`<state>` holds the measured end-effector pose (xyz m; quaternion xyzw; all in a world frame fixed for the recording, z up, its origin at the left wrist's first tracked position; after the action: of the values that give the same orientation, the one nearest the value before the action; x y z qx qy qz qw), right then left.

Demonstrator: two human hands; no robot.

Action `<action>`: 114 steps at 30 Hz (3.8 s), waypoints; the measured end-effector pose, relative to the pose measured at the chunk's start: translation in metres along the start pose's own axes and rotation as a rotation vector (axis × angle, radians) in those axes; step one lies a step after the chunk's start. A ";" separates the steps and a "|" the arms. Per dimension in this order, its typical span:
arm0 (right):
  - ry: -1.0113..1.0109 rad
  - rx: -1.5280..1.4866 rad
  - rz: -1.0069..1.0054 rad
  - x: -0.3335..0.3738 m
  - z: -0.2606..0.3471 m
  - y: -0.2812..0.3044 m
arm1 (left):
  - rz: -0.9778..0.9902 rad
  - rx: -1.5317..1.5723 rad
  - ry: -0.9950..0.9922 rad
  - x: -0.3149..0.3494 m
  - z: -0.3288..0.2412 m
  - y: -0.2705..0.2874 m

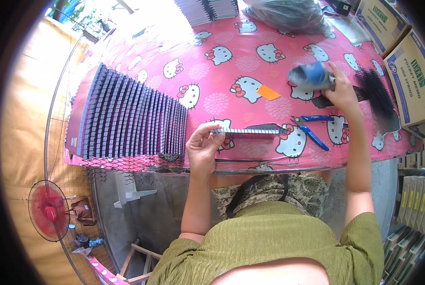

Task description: The person finishes the spiral bindings on a stack of notebooks by using pliers to trim and crimp the ends of the plastic coils.

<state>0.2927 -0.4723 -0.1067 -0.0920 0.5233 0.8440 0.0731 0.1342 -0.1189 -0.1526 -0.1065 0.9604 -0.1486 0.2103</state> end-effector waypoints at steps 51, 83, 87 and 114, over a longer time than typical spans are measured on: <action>0.172 -0.104 -0.028 0.133 0.047 -0.021 | -0.159 0.205 -0.044 0.001 0.011 -0.004; 0.507 -0.447 0.073 0.153 0.194 0.010 | -0.218 -0.571 -0.576 0.007 -0.056 -0.021; 0.517 -0.429 0.060 0.156 0.194 0.017 | -0.186 -0.672 -0.631 0.008 -0.062 -0.030; -0.144 -1.545 1.674 0.191 0.155 -0.052 | 0.202 -1.197 -0.799 0.039 -0.141 -0.123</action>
<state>0.1060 -0.3049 -0.1290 0.3139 -0.2444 0.7275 -0.5590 0.0556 -0.2100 -0.0037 -0.1604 0.7321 0.4730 0.4632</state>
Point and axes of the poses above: each hand's wrist, its own x-axis away from the middle knuckle, its own y-axis out of the back of the hand, z = x × y, the point moved 9 cm from there along -x, towards the middle knuckle, and after that the axes turned 9 degrees about -y, right-handed, at the moved point
